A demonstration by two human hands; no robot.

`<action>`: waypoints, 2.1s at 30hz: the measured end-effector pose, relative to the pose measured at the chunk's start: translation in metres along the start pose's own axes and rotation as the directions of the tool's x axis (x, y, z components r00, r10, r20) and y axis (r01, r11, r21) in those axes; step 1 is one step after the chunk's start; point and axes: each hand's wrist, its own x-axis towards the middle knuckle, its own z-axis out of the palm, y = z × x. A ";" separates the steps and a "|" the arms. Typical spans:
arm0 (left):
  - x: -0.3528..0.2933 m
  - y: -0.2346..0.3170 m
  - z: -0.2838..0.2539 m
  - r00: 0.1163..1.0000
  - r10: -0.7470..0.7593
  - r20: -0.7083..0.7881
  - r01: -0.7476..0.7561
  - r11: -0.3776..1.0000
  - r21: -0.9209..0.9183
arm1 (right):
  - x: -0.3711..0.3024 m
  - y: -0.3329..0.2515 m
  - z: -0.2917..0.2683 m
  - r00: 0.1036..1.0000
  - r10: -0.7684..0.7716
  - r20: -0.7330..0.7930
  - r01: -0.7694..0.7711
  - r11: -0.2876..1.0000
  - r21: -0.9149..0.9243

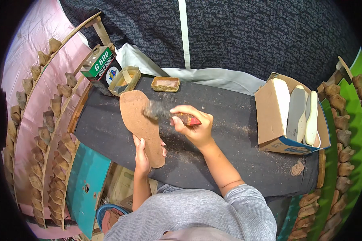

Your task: The person takes shoe insoles from a box, applies adhesive onto them using a brush, and places the insoles into a basket.

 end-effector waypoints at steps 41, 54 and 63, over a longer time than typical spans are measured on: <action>-0.005 0.004 0.003 0.998 -0.026 -0.060 0.026 1.000 0.005 | -0.004 -0.014 0.000 0.916 -0.341 0.210 0.381 0.903 -0.196; -0.005 -0.003 0.004 0.999 0.004 -0.042 -0.002 0.999 0.051 | -0.001 -0.013 0.007 0.834 -0.426 0.350 0.475 0.877 -0.065; -0.008 -0.006 0.006 0.999 0.024 -0.029 -0.020 0.993 0.116 | 0.005 -0.014 0.016 0.874 -0.433 0.223 0.474 0.861 -0.186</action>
